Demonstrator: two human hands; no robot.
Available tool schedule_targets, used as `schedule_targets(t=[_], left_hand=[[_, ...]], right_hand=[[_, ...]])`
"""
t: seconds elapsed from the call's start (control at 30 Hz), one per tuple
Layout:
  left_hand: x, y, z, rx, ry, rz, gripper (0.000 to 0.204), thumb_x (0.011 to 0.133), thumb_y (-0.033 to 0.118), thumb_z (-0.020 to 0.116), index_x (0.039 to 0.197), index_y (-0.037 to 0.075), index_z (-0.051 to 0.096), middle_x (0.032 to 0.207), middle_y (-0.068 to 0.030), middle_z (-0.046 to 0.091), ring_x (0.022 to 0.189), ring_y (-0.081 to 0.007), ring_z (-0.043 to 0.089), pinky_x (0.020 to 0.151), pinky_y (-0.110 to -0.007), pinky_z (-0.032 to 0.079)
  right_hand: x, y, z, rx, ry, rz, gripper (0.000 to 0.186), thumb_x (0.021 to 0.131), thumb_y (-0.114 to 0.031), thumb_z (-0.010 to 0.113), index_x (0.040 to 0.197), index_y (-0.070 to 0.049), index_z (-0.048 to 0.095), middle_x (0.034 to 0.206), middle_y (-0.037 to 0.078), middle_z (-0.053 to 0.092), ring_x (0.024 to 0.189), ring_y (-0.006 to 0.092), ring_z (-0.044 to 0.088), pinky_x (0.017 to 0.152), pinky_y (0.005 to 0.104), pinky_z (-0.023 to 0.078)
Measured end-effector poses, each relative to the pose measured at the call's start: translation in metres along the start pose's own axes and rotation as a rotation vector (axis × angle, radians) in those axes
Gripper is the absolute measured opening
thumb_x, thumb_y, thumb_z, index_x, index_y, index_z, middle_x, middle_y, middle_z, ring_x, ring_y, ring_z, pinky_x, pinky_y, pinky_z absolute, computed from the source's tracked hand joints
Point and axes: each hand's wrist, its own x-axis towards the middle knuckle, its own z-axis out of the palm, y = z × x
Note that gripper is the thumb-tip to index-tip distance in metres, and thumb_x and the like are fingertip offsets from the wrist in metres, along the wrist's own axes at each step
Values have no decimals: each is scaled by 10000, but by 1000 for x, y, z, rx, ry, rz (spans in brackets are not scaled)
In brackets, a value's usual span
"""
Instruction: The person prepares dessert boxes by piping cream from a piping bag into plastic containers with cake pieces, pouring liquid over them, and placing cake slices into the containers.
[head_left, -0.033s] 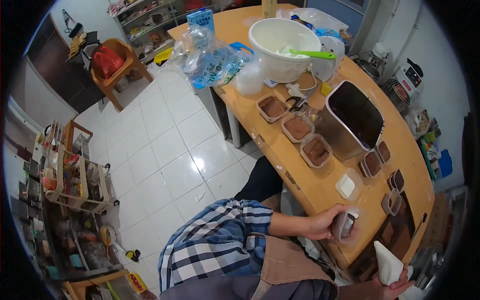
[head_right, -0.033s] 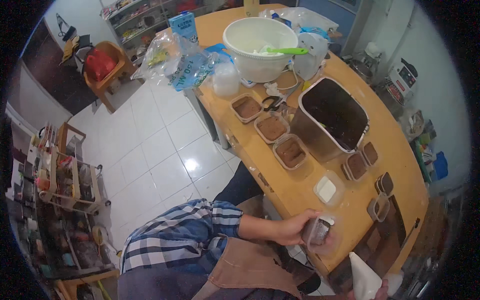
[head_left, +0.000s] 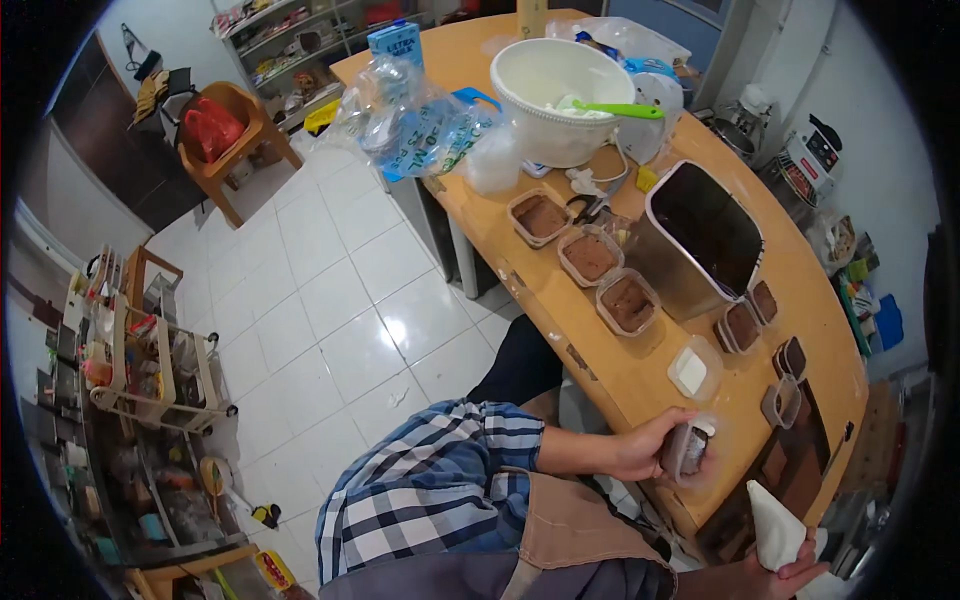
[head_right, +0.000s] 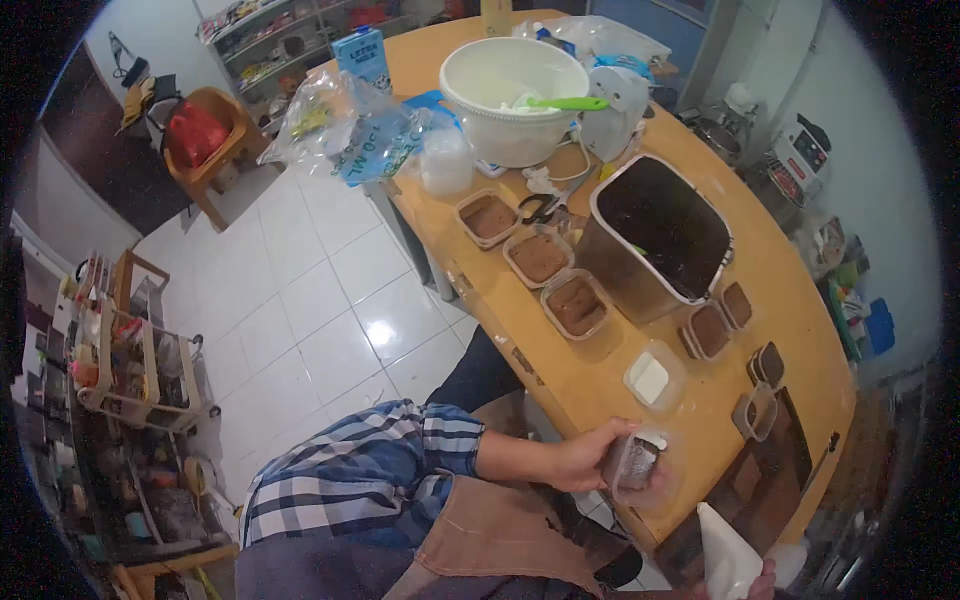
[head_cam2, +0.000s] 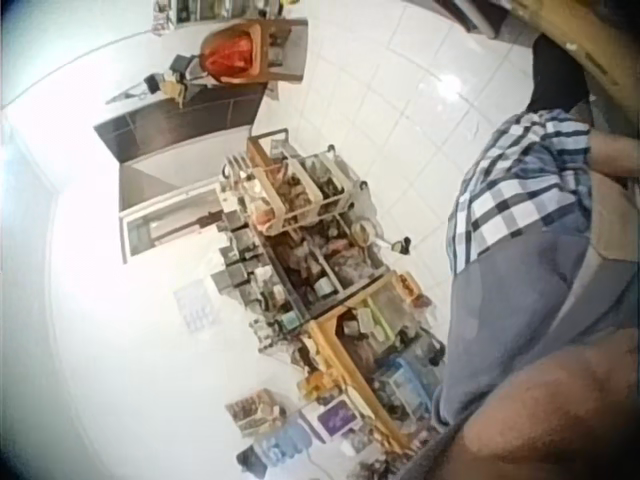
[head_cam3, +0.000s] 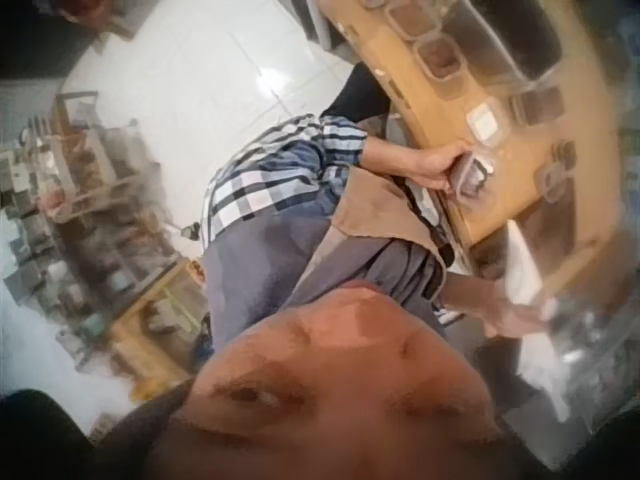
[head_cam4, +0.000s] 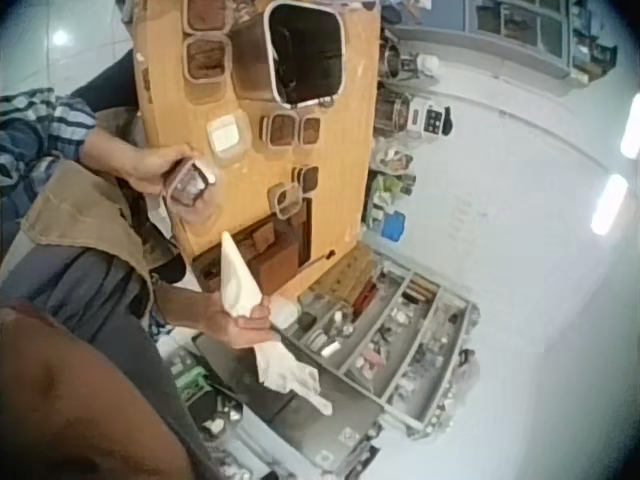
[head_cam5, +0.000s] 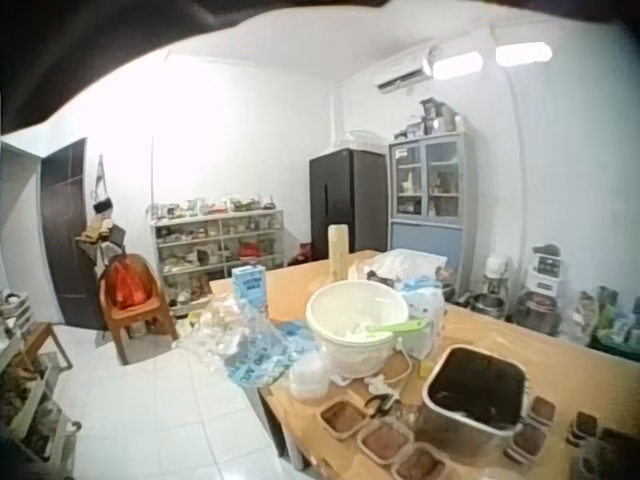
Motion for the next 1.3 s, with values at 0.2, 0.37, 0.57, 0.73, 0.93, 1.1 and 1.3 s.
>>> schedule_targets(t=[0.2, 0.37, 0.57, 0.73, 0.93, 1.1, 1.3], left_hand=[[9, -4, -12, 101, -141, 104, 410, 880, 413, 281, 985, 69, 478, 877, -70, 584, 809, -171, 581, 739, -283, 468], [10, -12, -5, 111, -57, 111, 436, 882, 422, 276, 967, 55, 498, 832, -57, 580, 773, -157, 572, 709, -275, 463], [12, -18, -1, 147, -38, 165, 454, 888, 421, 261, 947, 41, 503, 858, -65, 568, 781, -143, 553, 712, -268, 448], [16, -18, -6, 196, -107, 285, 421, 884, 424, 269, 1020, 65, 443, 935, -88, 533, 900, -179, 518, 767, -316, 446], [12, -14, 8, 247, -103, 298, 544, 829, 533, 314, 1100, 63, 358, 1052, -115, 468, 991, -218, 482, 813, -386, 442], [12, -19, 12, 389, -115, 308, 621, 797, 577, 352, 1133, 56, 309, 1098, -130, 436, 1037, -235, 456, 852, -387, 415], [6, -26, 10, 474, 6, 254, 728, 751, 645, 292, 1179, 57, 310, 1112, -146, 425, 1058, -254, 438, 891, -390, 357]], right_hand=[[1, -4, -5, 25, -37, 27, 336, 842, -325, 443, 936, -25, 561, 874, 106, 561, 836, 260, 518, 788, 383, 415], [0, -6, -13, -8, 18, 8, 360, 843, -380, 441, 989, -69, 549, 924, 77, 542, 908, 250, 497, 845, 367, 388], [-11, -18, -19, 144, -136, 25, 293, 880, -360, 359, 834, -97, 481, 718, 23, 468, 765, 179, 452, 830, 328, 372], [-30, -26, 4, 332, -387, 75, 365, 914, -326, 277, 597, -150, 318, 368, -44, 219, 452, 79, 327, 696, 253, 361], [-53, -25, 39, 203, -339, -89, 361, 917, -346, 269, 610, -155, 289, 371, -34, 244, 351, 66, 293, 559, 219, 341], [-54, -6, 32, 309, -461, -153, 416, 905, -421, 146, 708, -109, 339, 372, -1, 341, 343, 143, 436, 465, 302, 391], [-61, 9, 38, 272, -537, -173, 390, 899, -417, 172, 729, -105, 332, 398, 3, 394, 354, 159, 467, 425, 311, 407]])
